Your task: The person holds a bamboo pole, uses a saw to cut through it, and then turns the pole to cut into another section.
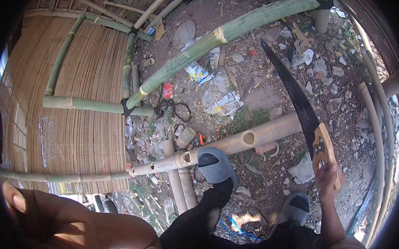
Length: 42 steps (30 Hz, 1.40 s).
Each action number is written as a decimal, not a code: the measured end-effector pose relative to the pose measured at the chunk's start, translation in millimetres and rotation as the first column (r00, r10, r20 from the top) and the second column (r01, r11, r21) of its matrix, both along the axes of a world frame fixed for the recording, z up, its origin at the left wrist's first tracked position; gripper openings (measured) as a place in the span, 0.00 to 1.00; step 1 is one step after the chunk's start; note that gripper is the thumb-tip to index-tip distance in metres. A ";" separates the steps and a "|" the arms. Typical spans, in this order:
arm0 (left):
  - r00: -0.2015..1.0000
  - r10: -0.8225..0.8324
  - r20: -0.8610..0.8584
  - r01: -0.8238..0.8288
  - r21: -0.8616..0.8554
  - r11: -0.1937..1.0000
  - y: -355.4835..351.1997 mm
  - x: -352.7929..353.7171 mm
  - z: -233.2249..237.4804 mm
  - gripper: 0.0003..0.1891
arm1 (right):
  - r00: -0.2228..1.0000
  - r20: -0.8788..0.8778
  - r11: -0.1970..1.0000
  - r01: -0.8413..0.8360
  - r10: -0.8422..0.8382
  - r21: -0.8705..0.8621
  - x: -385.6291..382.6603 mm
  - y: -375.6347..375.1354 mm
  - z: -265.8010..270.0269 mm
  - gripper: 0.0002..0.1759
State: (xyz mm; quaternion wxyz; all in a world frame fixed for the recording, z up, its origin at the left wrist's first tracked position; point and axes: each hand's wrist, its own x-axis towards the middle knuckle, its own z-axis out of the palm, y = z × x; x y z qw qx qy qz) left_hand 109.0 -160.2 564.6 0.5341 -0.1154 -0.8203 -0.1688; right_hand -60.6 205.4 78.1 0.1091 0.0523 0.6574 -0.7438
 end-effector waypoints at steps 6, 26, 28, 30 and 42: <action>0.988 -0.154 -0.031 0.157 0.231 0.960 11.8 -12.1 -7.3 0.05 | 0.999 -0.052 0.999 0.000 0.003 0.046 0.5 -1.8 0.7 0.28; 0.865 0.449 -0.222 -0.485 -0.595 0.640 -4.7 -14.7 -5.4 0.05 | 0.997 -0.059 0.990 -0.037 0.045 0.136 0.0 -2.8 11.6 0.32; 0.707 0.559 -0.434 -0.644 -0.721 0.255 -0.1 -22.6 -11.9 0.05 | 0.998 -0.060 0.993 -0.021 0.028 0.112 0.6 -2.6 7.0 0.31; 0.614 0.552 -0.563 -0.719 -0.688 0.098 7.4 -37.3 -24.5 0.05 | 0.998 -0.054 0.994 -0.021 0.027 0.107 -0.4 -0.2 4.9 0.30; 0.774 0.543 -0.324 -0.621 -0.551 0.557 7.9 -42.4 -39.1 0.04 | 0.999 0.037 0.997 -0.020 0.023 -0.071 1.6 6.3 -4.3 0.25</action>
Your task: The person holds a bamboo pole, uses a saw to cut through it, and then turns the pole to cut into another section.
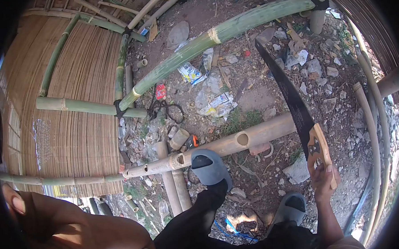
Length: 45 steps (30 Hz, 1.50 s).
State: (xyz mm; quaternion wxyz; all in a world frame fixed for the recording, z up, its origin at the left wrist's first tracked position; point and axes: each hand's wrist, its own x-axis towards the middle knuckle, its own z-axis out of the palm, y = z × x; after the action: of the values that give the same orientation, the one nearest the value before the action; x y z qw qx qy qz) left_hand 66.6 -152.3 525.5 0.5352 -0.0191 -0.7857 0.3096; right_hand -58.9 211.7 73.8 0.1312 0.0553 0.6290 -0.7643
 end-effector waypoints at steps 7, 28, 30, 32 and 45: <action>0.993 -0.118 -0.014 0.119 0.151 0.981 5.3 4.0 5.0 0.05 | 0.999 0.004 0.999 -0.038 0.038 0.002 2.2 14.9 -21.2 0.26; 0.922 -0.367 -0.124 0.386 0.375 0.843 14.8 -3.5 9.9 0.08 | 1.000 0.004 0.996 0.010 -0.010 0.084 2.4 3.2 -4.9 0.27; 0.912 -0.388 -0.136 0.410 0.381 0.829 15.4 -5.3 10.7 0.09 | 0.999 -0.037 0.998 0.000 0.003 0.062 1.7 1.7 -6.6 0.27; 0.904 -0.402 -0.149 0.427 0.391 0.815 16.9 -6.1 10.5 0.09 | 0.997 -0.063 0.996 0.047 -0.043 0.074 3.0 -7.7 -6.3 0.28; 0.748 -0.542 -0.384 0.664 0.417 0.621 26.4 -10.5 17.5 0.13 | 0.999 -0.052 0.996 0.009 -0.004 0.090 0.8 -3.5 1.5 0.26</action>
State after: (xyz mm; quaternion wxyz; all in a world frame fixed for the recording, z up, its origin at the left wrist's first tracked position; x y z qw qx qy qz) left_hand 56.1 -125.9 542.9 0.6751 -0.1004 -0.7212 -0.1180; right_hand -58.1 208.2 75.3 0.1098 0.0435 0.6658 -0.7367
